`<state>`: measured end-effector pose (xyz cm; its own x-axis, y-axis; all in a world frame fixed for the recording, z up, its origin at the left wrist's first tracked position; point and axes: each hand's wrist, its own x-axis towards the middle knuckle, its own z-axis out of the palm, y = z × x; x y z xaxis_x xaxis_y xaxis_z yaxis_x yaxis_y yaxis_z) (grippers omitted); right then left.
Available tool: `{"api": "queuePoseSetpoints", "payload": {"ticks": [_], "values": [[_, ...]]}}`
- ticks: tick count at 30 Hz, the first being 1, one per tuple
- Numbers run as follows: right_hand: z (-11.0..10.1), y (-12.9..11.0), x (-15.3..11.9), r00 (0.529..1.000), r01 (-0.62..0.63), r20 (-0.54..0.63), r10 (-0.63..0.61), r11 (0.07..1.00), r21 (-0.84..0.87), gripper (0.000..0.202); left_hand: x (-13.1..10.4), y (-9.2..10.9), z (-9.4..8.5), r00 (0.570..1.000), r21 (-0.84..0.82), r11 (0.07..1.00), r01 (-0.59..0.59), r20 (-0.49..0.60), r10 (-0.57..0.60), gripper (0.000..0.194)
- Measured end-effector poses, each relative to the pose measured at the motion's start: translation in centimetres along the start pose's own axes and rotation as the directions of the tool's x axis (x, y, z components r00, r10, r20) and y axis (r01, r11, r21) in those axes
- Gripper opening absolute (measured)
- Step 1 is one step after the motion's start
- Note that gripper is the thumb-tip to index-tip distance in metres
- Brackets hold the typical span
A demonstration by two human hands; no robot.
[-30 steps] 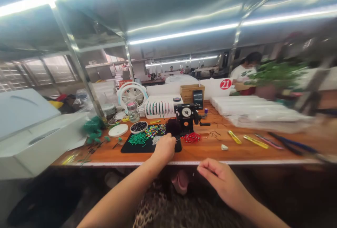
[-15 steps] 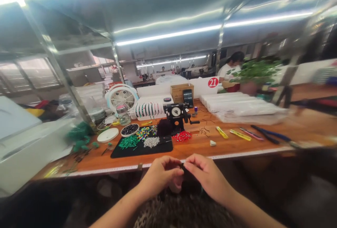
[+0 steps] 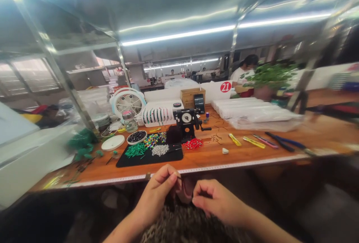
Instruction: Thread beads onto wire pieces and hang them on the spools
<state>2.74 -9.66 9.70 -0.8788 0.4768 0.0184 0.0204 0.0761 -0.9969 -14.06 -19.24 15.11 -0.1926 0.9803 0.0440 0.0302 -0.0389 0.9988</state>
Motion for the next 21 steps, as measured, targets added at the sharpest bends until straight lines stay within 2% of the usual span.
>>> {"api": "queuePoseSetpoints", "payload": {"ticks": [2,5,7,10,13,15,17,19,21], "values": [[-0.2,0.4,-0.2,0.999,0.009,0.039,-0.008,1.000,-0.016,0.020,-0.1,0.5,-0.6,0.998,0.056,0.997,-0.055,-0.041,0.058,0.025],[-0.7,0.8,-0.5,1.000,0.005,0.005,-0.005,1.000,0.014,0.025,-0.3,1.1,-1.6,0.983,0.177,0.980,-0.091,-0.142,0.116,0.025],[-1.1,0.9,-0.8,0.997,0.019,-0.071,-0.017,0.999,0.031,0.032,-0.4,1.2,-2.3,0.977,0.242,0.968,-0.068,-0.180,0.113,0.028],[-1.9,0.3,-1.0,0.984,0.060,-0.174,-0.045,0.995,0.082,0.042,-0.4,1.2,-3.3,0.984,0.351,0.936,-0.003,-0.165,0.065,0.033],[-2.6,-1.7,-0.6,0.983,0.091,-0.165,-0.083,0.995,0.042,0.045,-0.2,1.3,-3.8,0.981,0.553,0.832,0.048,-0.181,0.063,0.027],[-2.8,-3.3,0.0,0.987,0.108,-0.109,-0.118,0.990,-0.089,0.045,0.0,1.4,-3.4,0.972,0.641,0.767,0.029,-0.198,0.129,0.023],[-2.6,-4.7,0.8,0.992,0.105,-0.044,-0.117,0.972,-0.209,0.043,0.4,1.5,-2.4,0.973,0.662,0.749,-0.037,-0.146,0.177,0.025],[-2.1,-5.7,1.6,0.996,0.088,0.003,-0.091,0.952,-0.293,0.041,0.8,1.7,-1.0,0.986,0.640,0.762,-0.099,-0.039,0.161,0.025],[-1.5,-6.1,2.2,0.995,0.096,0.035,-0.089,0.927,-0.364,0.038,1.3,1.7,0.4,0.993,0.584,0.804,-0.109,0.029,0.113,0.022]]}}
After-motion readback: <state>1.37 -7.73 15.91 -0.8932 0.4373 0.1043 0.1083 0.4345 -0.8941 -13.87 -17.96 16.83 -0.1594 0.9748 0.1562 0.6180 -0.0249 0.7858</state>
